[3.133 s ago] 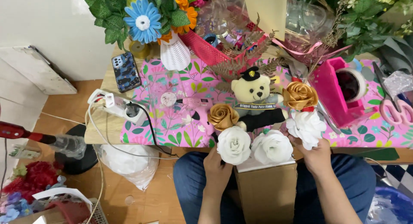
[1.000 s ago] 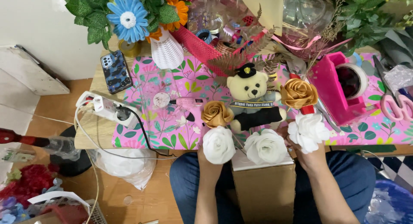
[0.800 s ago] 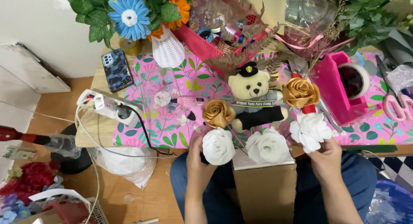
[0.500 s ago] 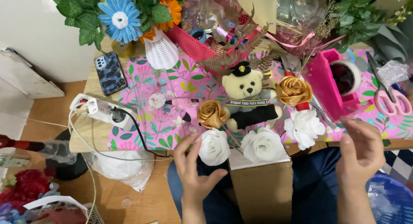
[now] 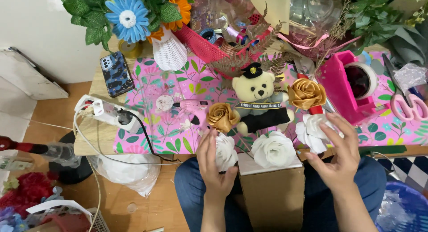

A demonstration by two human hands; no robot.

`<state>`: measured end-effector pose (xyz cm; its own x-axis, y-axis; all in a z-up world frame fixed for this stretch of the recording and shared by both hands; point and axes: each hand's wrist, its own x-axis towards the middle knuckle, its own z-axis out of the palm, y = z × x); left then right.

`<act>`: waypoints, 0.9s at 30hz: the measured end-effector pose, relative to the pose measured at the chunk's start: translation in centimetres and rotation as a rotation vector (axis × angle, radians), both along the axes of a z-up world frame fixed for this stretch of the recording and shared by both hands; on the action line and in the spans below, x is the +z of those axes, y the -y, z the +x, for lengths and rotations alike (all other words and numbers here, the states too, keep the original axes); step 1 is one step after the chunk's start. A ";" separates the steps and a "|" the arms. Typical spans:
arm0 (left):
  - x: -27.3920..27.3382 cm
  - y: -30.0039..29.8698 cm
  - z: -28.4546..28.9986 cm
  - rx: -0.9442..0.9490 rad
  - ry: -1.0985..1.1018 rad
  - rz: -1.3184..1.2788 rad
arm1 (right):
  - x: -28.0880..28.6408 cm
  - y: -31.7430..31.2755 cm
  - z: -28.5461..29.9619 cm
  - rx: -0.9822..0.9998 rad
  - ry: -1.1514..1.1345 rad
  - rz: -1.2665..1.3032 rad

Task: The person arranges artificial flowers and dried flower bunches into a cardboard box. They use scissors to trim the stems of the dried flowers and place them among white and brown artificial roses and a teddy bear inside the box.

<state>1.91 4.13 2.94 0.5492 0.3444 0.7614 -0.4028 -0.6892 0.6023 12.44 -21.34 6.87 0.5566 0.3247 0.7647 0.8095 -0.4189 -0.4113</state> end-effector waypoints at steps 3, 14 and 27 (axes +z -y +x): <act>0.1 -1.5 -1.1 0.130 0.136 -0.026 | -0.5 0.6 0.2 -0.043 0.004 0.141; 1.3 -0.4 -0.8 -0.064 -0.143 0.023 | -2.5 1.1 0.5 0.063 -0.410 0.270; -3.7 1.3 -1.4 -0.201 0.094 -0.595 | -4.0 1.1 1.0 0.112 -0.445 0.693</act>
